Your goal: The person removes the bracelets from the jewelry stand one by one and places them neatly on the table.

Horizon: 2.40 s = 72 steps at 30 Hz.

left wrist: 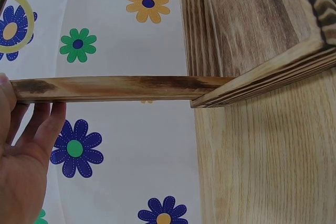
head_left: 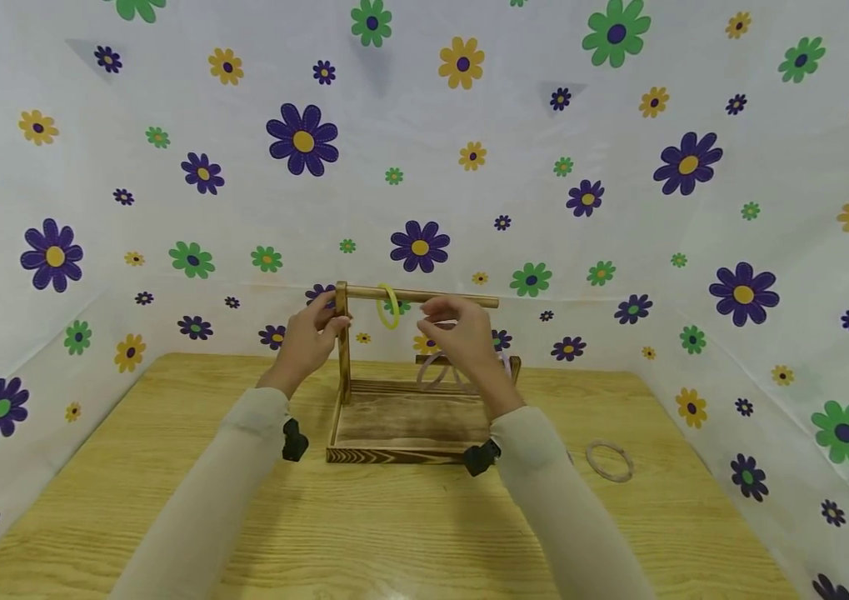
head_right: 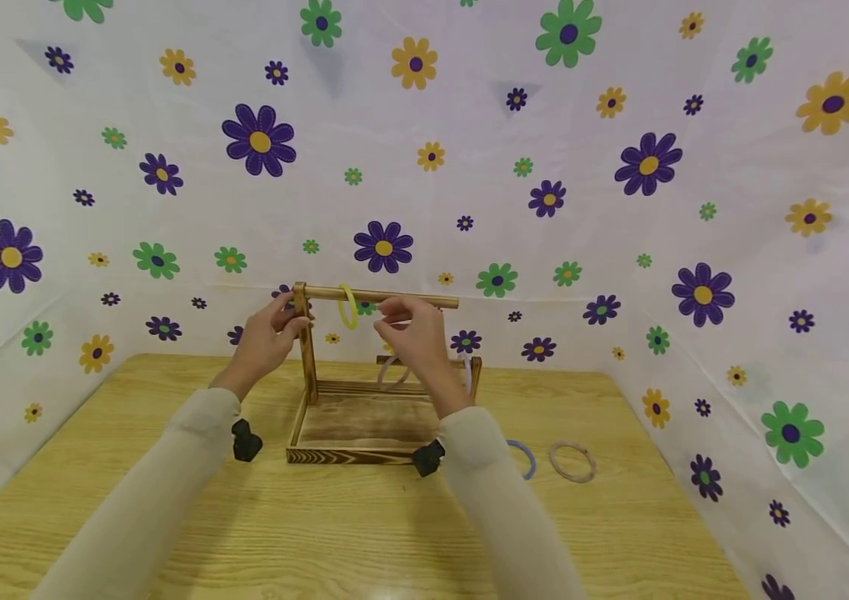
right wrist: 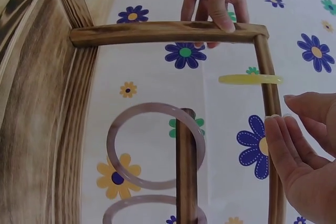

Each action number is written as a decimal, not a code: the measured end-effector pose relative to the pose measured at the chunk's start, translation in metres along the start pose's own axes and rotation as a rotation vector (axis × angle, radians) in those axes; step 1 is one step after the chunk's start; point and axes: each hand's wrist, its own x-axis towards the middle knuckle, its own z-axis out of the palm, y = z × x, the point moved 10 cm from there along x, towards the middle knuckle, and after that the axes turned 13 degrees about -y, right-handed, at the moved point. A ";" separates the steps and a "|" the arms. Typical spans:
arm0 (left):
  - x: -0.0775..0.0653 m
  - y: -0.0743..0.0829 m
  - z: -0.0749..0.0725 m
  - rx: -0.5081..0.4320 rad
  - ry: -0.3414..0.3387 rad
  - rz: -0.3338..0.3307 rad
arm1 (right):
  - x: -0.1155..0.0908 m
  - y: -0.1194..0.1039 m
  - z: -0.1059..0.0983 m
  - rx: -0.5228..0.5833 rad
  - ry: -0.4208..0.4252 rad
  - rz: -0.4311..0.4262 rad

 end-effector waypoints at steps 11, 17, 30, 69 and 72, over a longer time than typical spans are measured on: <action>0.000 0.000 0.000 -0.003 -0.007 -0.008 | 0.009 0.004 0.017 0.052 0.025 0.008; 0.000 0.000 0.001 -0.002 -0.014 -0.016 | 0.013 0.003 0.024 0.081 0.067 0.004; -0.001 0.002 -0.001 -0.002 0.004 0.004 | 0.017 -0.003 0.030 0.066 0.156 -0.012; -0.002 0.002 0.001 -0.021 -0.006 -0.017 | 0.000 0.009 -0.006 0.028 0.229 0.052; -0.002 0.001 0.000 -0.014 -0.004 -0.023 | -0.001 0.011 -0.011 0.021 0.237 0.054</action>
